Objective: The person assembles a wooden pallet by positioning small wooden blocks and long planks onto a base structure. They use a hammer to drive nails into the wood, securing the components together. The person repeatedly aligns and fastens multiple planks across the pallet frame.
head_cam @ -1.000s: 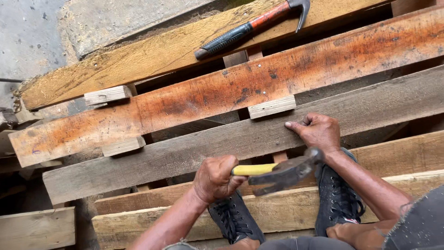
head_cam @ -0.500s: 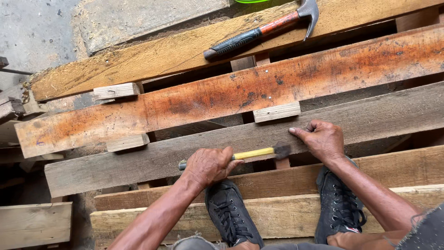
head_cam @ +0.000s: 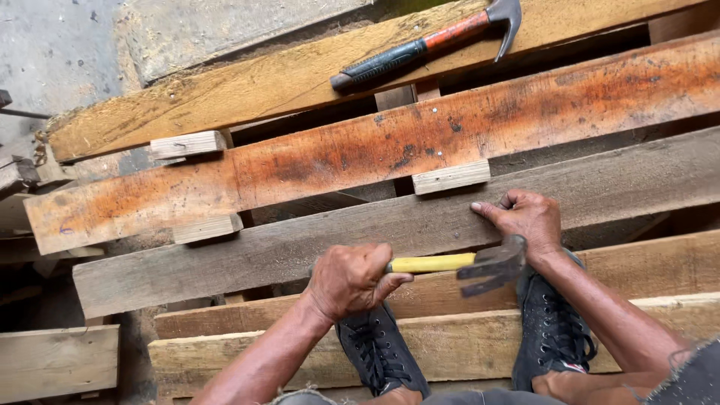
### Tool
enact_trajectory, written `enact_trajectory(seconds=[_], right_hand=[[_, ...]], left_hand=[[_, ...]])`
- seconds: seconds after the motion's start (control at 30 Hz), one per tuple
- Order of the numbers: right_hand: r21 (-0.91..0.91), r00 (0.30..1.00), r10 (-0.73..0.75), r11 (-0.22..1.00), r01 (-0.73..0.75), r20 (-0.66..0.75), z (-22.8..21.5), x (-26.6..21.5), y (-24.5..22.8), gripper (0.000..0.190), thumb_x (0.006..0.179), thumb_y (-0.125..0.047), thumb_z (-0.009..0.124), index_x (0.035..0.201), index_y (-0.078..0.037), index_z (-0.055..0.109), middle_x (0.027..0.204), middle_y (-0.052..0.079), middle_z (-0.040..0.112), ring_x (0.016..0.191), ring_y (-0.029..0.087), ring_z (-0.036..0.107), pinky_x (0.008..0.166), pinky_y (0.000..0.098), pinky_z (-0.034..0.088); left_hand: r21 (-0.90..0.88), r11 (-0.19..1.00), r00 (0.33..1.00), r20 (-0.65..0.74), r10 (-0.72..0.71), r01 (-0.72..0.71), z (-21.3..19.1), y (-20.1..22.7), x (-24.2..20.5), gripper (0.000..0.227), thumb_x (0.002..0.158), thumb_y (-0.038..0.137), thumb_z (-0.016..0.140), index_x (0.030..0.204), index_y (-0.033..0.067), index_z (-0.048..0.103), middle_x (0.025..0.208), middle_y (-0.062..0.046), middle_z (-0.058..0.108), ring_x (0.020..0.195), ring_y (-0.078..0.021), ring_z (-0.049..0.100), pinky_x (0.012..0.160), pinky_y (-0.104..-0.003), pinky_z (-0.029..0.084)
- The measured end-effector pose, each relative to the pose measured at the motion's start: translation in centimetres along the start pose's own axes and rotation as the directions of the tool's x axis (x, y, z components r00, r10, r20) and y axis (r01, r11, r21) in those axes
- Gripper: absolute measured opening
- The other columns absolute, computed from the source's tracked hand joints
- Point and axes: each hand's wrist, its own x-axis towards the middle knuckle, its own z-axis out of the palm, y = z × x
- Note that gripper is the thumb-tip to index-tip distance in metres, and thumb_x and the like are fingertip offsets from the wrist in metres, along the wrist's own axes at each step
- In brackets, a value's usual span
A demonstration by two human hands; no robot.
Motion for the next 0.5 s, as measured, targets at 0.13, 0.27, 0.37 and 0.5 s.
enact_trajectory(seconds=[0.13,0.27,0.37,0.5], right_hand=[[0.000,1.000,-0.013,1.000,0.013,0.011,-0.5,-0.1,-0.5,0.045,0.084,-0.055,0.099,0.078,-0.014,0.083,0.065,0.022,0.073,0.081,0.042,0.079,0.072,0.0427,0.061],[0.042,1.000,0.011,0.999,-0.012,0.025,-0.6,-0.1,0.9,0.042,0.088,-0.053,0.098,0.090,-0.013,0.085,0.071,0.021,0.077,0.083,0.040,0.080,0.074,0.0447,0.061],[0.167,1.000,-0.026,0.986,0.025,0.008,-0.9,-0.3,-0.1,0.051,0.094,-0.057,0.099,0.107,-0.010,0.085,0.078,0.019,0.077,0.086,0.036,0.078,0.079,0.0479,0.060],[0.294,0.998,-0.050,0.954,0.059,-0.035,-1.6,0.8,-0.3,0.072,0.106,-0.066,0.096,0.135,-0.004,0.073,0.077,0.011,0.068,0.084,0.029,0.071,0.080,0.0461,0.057]], left_hand=[[-0.044,0.999,0.999,0.041,-0.022,0.024,1.7,-3.3,-1.1,0.050,0.110,0.061,0.065,0.094,0.0147,0.058,0.068,-0.015,0.065,0.069,-0.0429,0.078,0.060,-0.054,0.063],[0.211,0.966,0.959,0.204,-0.195,0.151,0.8,-2.2,-0.6,0.051,0.112,0.063,0.060,0.097,0.0143,0.062,0.074,-0.018,0.073,0.073,-0.0452,0.082,0.067,-0.058,0.065],[0.306,0.942,0.988,0.032,-0.154,0.137,2.5,-4.5,-2.6,0.052,0.110,0.068,0.062,0.097,0.0179,0.063,0.074,-0.013,0.069,0.071,-0.0389,0.081,0.064,-0.051,0.065],[0.441,0.890,0.989,-0.133,-0.059,0.113,4.1,-8.4,-5.4,0.049,0.109,0.067,0.063,0.096,0.0191,0.065,0.079,-0.005,0.061,0.072,-0.0308,0.077,0.069,-0.044,0.064]])
